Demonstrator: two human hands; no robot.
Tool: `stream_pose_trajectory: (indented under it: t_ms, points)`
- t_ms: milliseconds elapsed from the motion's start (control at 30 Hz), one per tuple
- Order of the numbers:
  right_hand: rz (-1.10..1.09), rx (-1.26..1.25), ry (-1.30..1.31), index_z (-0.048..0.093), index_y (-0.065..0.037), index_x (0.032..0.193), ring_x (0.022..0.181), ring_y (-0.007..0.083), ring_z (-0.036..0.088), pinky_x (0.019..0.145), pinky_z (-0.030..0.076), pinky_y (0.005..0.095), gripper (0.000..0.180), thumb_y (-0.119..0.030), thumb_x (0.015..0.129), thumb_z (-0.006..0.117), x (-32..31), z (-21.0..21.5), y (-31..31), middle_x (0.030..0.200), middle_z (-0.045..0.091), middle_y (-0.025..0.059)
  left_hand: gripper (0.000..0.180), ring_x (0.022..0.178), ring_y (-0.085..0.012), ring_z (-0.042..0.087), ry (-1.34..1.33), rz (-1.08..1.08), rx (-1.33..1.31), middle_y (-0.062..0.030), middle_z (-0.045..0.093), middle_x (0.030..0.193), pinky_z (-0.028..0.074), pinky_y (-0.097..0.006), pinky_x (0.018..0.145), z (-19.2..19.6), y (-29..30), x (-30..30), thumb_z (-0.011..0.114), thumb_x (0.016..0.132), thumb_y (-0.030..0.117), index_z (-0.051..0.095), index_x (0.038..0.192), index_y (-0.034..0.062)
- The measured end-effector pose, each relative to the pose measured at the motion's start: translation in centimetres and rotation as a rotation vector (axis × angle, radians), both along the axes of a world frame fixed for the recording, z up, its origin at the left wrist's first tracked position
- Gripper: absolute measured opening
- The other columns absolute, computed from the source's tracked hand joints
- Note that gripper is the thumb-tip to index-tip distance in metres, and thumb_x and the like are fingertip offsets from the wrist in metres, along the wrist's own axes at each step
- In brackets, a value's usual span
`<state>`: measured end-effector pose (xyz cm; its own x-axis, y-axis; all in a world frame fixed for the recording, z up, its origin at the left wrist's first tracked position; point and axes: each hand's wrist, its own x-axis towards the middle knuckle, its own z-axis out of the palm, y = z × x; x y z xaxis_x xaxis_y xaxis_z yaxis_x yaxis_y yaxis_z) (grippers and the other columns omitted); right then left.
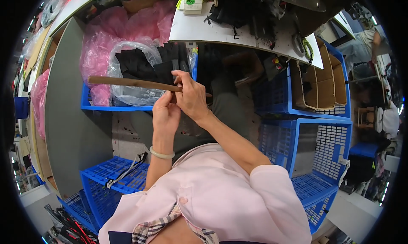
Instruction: The worker is using a wooden stick to guide and fit black fabric components onto a specialized forming machine on a factory floor.
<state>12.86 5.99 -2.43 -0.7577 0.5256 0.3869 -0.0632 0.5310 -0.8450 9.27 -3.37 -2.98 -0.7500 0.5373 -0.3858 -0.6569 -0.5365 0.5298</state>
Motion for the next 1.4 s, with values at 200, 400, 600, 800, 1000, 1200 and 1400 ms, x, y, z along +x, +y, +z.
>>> stream_pose_trajectory:
  t_ms: [200, 400, 600, 800, 1000, 1200, 1400]
  points:
    - [0.446, -1.358, 0.057, 0.057, 0.002, 0.106, 0.054, 0.0022, 0.044, 0.045, 0.031, 0.0170, 0.038, 0.008, 0.069, 0.065, -1.0, 2.9, 1.2, 0.082, 0.063, 0.0052, 0.017, 0.082, -0.0124, 0.053, 0.018, 0.006, 0.128, -0.0024, 0.062, 0.094, 0.041, -0.029, 0.072, 1.2, -2.4, -1.9, 0.056, 0.092, 0.018, 0.061, 0.100, 0.0044]
    - [0.484, -0.820, -0.028, 0.065, 0.004, 0.104, 0.066, 0.0059, 0.056, 0.062, 0.044, 0.0176, 0.030, 0.005, 0.074, 0.065, -1.7, 5.4, 0.3, 0.077, 0.063, 0.0026, 0.014, 0.080, -0.0062, 0.052, 0.111, 0.104, 0.122, 0.0010, 0.060, 0.092, 0.040, -0.022, 0.068, 1.8, -2.6, -1.6, 0.055, 0.093, 0.018, 0.059, 0.101, 0.0063]
    - [0.305, -0.565, -0.075, 0.068, 0.002, 0.095, 0.061, 0.0037, 0.051, 0.057, 0.040, 0.0174, 0.022, 0.004, 0.074, 0.065, -2.1, 5.7, -0.1, 0.071, 0.060, -0.0005, 0.012, 0.075, -0.0051, 0.052, 0.204, 0.185, 0.097, 0.0017, 0.058, 0.092, 0.040, -0.021, 0.066, 2.8, -1.9, -2.4, 0.058, 0.092, 0.016, 0.058, 0.098, 0.0055]
    - [0.133, -0.344, -0.037, 0.067, 0.001, 0.086, 0.055, 0.0035, 0.047, 0.052, 0.037, 0.0190, 0.017, 0.003, 0.070, 0.061, -2.3, 6.8, 0.0, 0.065, 0.058, -0.0003, 0.013, 0.070, -0.0047, 0.048, 0.295, 0.153, 0.059, 0.0021, 0.057, 0.086, 0.038, -0.020, 0.063, 3.5, -0.5, -2.4, 0.058, 0.092, 0.019, 0.060, 0.093, 0.0056]
    - [0.024, 0.037, 0.158, 0.063, 0.001, 0.101, 0.056, 0.0043, 0.048, 0.051, 0.041, 0.0222, 0.034, 0.009, 0.069, 0.060, -3.5, 5.3, -1.2, 0.072, 0.058, 0.0045, 0.015, 0.062, -0.0030, 0.043, 0.226, 0.106, -0.102, 0.0040, 0.051, 0.073, 0.032, -0.020, 0.054, 4.1, -0.3, -2.7, 0.056, 0.093, 0.021, 0.057, 0.083, 0.0098]
    - [0.190, -0.452, 0.133, 0.057, 0.004, 0.114, 0.053, 0.0086, 0.052, 0.047, 0.042, 0.0199, 0.041, 0.011, 0.074, 0.058, -4.0, 4.7, -0.4, 0.083, 0.062, 0.0056, 0.020, 0.076, -0.0015, 0.047, 0.576, 0.218, -0.240, 0.0021, 0.052, 0.100, 0.037, -0.019, 0.061, 2.6, -1.1, -4.4, 0.057, 0.093, 0.021, 0.061, 0.097, 0.0020]
    - [0.545, -1.396, -0.004, 0.057, 0.004, 0.106, 0.045, 0.0026, 0.040, 0.039, 0.027, 0.0173, 0.037, 0.010, 0.070, 0.061, -2.9, 5.7, 1.5, 0.081, 0.061, 0.0077, 0.024, 0.072, -0.0023, 0.040, 0.501, 0.056, 0.004, 0.0024, 0.044, 0.101, 0.033, -0.019, 0.059, 2.6, -2.5, -4.5, 0.060, 0.091, 0.020, 0.056, 0.072, 0.0066]
